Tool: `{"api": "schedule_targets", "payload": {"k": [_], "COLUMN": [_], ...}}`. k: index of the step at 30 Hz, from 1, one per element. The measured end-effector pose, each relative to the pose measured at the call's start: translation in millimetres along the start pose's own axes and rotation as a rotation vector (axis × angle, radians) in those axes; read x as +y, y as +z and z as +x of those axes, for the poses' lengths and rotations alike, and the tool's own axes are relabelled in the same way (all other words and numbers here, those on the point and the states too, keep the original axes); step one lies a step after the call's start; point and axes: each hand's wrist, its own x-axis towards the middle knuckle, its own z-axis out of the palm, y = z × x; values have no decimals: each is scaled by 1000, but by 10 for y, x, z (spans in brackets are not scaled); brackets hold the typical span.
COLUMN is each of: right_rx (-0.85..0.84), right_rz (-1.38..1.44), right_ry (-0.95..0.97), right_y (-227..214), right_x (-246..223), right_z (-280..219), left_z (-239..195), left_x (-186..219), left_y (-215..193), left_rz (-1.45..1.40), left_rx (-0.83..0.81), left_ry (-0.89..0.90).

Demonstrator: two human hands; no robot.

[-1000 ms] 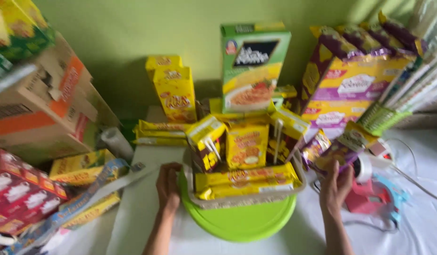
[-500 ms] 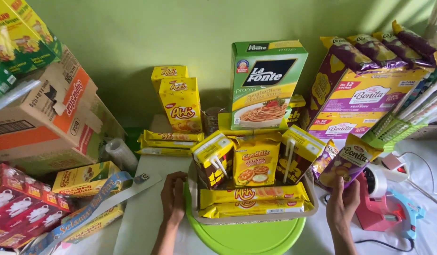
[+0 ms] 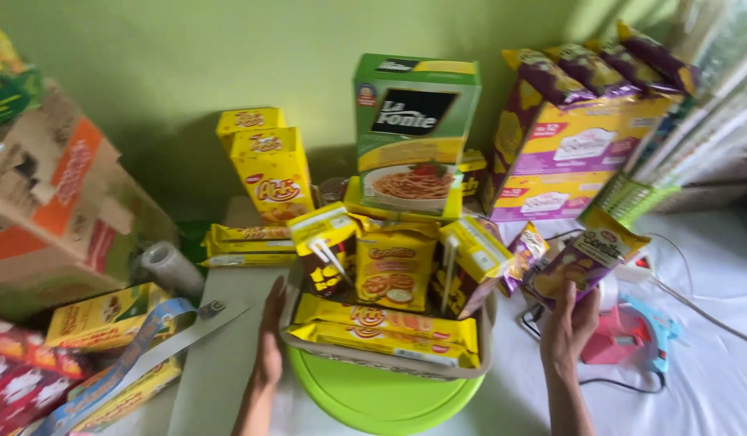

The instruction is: Assembling a snack bouquet by arranging various food packages in a basket and securing them with hot glue.

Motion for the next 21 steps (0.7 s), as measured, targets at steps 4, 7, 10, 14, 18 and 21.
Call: {"api": "schedule_targets", "payload": {"k": [4,7,10,14,18,21], "right_rx": [33,47,34,34,29,33], "right_rz": [-13,-21,-30,-28,-20,-24], "right_ry": [19,42,44,44,61,32], "right_y": [10,5,19,13,-1,7], "right_x": [-84,-109,-147,-125,-111,-84], "right_z": [19,14,20,13,-1,5], "left_z": [-1,-26,-27,-1,73,90], "left_x": [-15,-65,-60,-137,-335,-222], "left_y": [0,-26,-38,-62,-180,-123], "left_rz": [15,9,100,-5,-258,-90], "left_rx": [33,-12,41,89,344,516], "left_ry": [-94,-18,-80,-89,-297,-359]}}
